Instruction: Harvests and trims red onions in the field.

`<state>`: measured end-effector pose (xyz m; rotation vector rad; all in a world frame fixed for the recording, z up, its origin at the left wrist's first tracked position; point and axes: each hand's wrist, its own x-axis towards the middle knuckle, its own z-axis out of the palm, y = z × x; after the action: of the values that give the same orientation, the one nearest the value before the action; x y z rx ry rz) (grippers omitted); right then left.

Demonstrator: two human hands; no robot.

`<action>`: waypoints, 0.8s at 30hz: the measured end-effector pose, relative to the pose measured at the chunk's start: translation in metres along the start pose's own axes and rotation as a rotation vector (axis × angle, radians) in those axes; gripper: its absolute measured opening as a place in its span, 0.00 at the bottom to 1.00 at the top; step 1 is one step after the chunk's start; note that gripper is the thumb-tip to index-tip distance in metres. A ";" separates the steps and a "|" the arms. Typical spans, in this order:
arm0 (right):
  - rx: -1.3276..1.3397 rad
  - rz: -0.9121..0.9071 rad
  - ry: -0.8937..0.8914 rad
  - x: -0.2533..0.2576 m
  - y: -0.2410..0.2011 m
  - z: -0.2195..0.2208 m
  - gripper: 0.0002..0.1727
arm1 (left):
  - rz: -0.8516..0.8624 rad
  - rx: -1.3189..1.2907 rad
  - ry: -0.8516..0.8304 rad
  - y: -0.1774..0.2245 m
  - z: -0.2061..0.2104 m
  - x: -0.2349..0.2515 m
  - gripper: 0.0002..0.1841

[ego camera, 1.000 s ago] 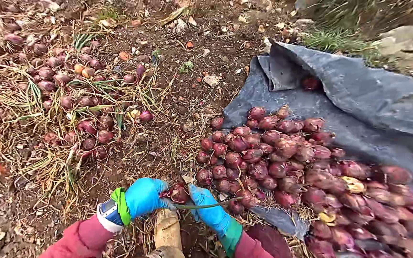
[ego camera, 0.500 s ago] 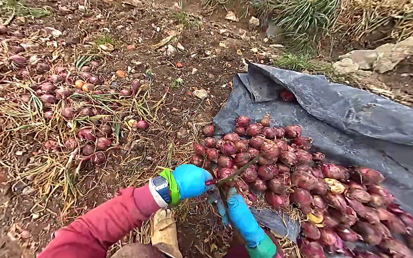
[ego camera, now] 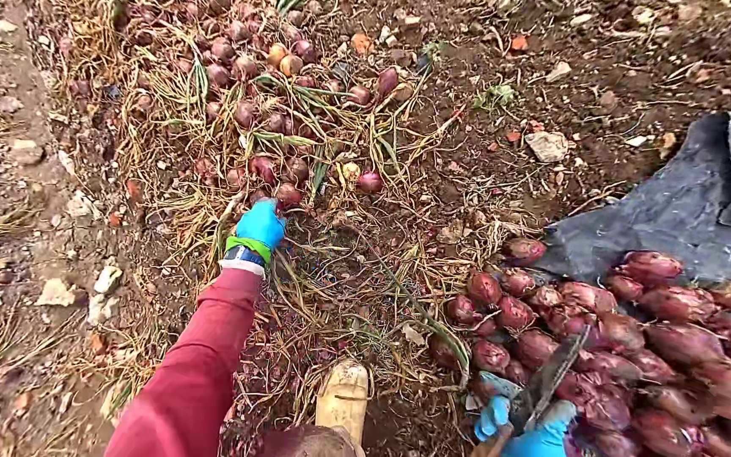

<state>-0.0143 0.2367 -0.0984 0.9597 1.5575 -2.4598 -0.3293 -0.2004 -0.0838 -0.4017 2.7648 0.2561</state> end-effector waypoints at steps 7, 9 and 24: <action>-0.221 0.184 -0.137 -0.015 0.041 0.044 0.38 | -0.316 -0.182 0.036 -0.043 0.077 0.004 0.43; -0.252 0.234 -0.166 -0.016 0.052 0.055 0.44 | -0.248 -0.165 -0.065 -0.040 0.061 -0.005 0.44; -0.224 -0.057 -0.358 -0.017 0.028 0.117 0.50 | 0.754 -0.128 -0.771 0.071 -0.001 -0.212 0.28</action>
<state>-0.0438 0.1209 -0.0775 0.4179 1.6971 -2.2660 -0.1592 -0.0821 0.0001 0.6177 2.0088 0.6104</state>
